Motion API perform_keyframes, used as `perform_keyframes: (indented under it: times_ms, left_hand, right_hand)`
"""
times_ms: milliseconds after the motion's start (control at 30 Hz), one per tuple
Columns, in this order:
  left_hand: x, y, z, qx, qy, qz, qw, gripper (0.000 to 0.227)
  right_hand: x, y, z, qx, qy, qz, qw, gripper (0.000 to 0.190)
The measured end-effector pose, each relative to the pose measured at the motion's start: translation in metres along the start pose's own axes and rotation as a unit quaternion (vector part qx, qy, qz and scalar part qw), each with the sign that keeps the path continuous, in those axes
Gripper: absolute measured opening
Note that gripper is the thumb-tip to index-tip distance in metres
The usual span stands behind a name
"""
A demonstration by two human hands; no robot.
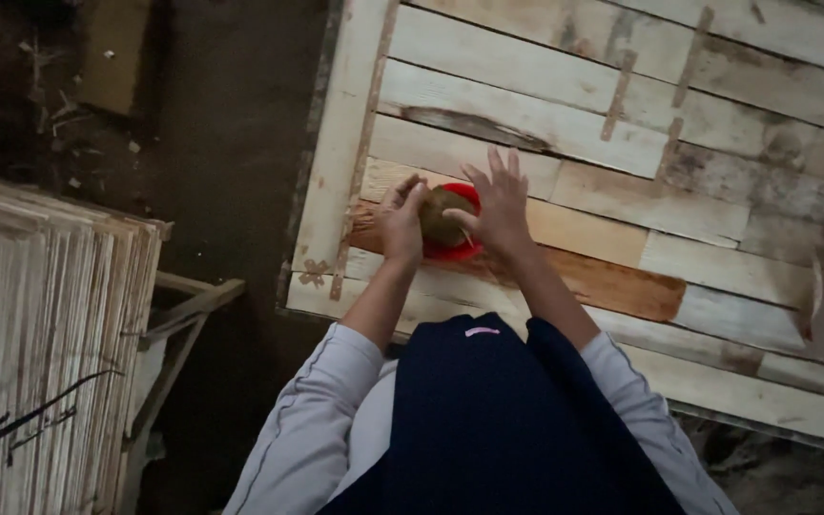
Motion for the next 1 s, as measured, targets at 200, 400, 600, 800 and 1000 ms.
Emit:
perform_keyframes:
  times_ms: [200,400,600,800,1000]
  left_hand:
    - [0.002,-0.010,0.000,0.014,0.003,-0.017,1.000,0.026]
    - [-0.005,0.005,0.026,0.012,-0.011,-0.020,1.000,0.022]
    - [0.005,0.013,0.027,0.034,-0.026,0.002,0.999,0.027]
    - [0.010,0.021,0.014,0.047,-0.052,0.020,0.997,0.031]
    - [0.012,0.012,0.013,0.028,-0.079,0.024,0.996,0.031]
  right_hand:
    - [-0.009,-0.015,-0.001,-0.030,-0.072,-0.026,0.997,0.068]
    - [-0.021,0.003,-0.015,-0.020,0.045,-0.048,0.998,0.063]
    - [0.026,0.021,-0.037,-0.322,-0.308,-0.157,0.881,0.055]
    - [-0.021,0.072,0.027,-0.181,0.084,-0.134,0.971,0.033]
    - [-0.034,0.037,-0.083,0.107,0.263,0.056,0.957,0.063]
Point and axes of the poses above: each hand's wrist, its own y-axis away from the middle knuckle, its own x-axis out of the back of the hand, z = x × y, the point moved 3 cm from there along -y, towards the middle knuckle, and after that the axes turned 14 degrees about x, right-handed, at the moved point
